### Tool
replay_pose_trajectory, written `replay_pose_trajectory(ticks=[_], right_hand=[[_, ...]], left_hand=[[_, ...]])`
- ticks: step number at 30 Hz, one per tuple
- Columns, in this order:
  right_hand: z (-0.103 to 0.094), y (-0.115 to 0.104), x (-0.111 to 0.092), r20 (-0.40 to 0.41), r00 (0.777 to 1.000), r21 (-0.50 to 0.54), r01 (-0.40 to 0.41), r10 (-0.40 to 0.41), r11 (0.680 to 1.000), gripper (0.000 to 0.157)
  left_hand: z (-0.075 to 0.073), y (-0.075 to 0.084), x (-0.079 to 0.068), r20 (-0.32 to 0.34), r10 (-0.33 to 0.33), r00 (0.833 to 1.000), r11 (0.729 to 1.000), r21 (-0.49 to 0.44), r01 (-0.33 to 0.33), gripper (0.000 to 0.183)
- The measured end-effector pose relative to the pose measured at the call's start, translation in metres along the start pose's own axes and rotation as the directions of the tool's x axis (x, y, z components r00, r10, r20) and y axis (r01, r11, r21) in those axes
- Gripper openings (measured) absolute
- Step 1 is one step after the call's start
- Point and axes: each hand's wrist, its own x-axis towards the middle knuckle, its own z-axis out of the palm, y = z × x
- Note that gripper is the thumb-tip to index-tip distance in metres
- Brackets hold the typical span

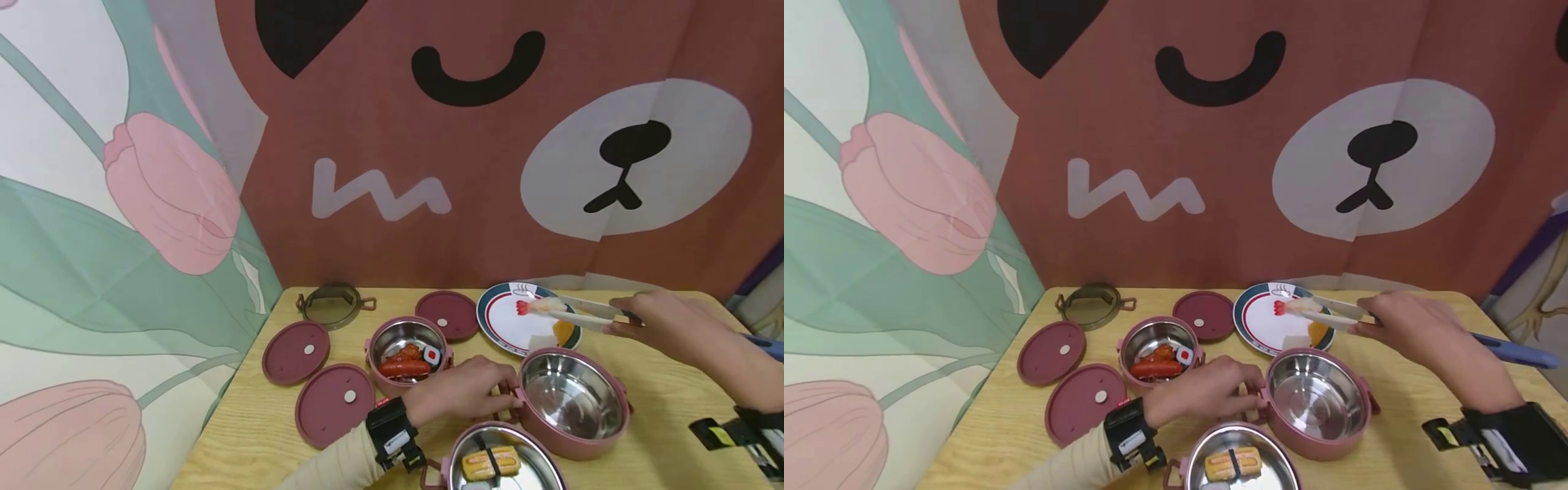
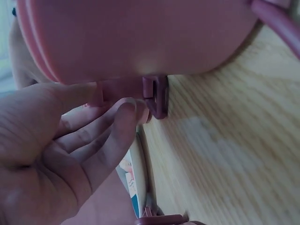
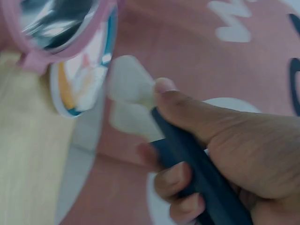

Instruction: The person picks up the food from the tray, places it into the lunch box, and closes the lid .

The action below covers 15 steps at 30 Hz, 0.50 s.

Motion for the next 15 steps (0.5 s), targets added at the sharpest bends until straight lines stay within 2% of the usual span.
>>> replay_pose_trajectory(ticks=[2,6,9,12,15], right_hand=[[0.006,0.005,0.009,-0.005,1.0,-0.007,0.021,-0.021,1.0,0.045],[0.013,0.01,0.02,0.003,1.0,-0.006,0.024,-0.024,1.0,0.042],[0.015,0.012,0.026,0.002,1.0,-0.029,0.01,-0.01,1.0,0.053],[0.017,0.014,0.034,-0.006,1.0,-0.068,0.003,-0.003,0.998,0.061],[0.018,0.018,0.041,-0.016,1.0,-0.095,0.004,-0.006,0.995,0.062]], left_hand=[[0.001,0.0,0.001,-0.018,-0.009,1.0,1.0,0.018,0.01,0.016],[0.002,0.0,0.003,-0.019,-0.032,0.999,0.999,0.025,0.032,0.015],[0.0,0.0,0.004,-0.006,-0.038,0.999,0.999,0.028,0.038,0.015],[-0.001,0.0,0.004,-0.011,-0.025,1.0,0.998,0.05,0.025,0.014],[-0.002,-0.002,0.003,-0.043,-0.011,0.999,0.997,0.08,0.014,0.01]])
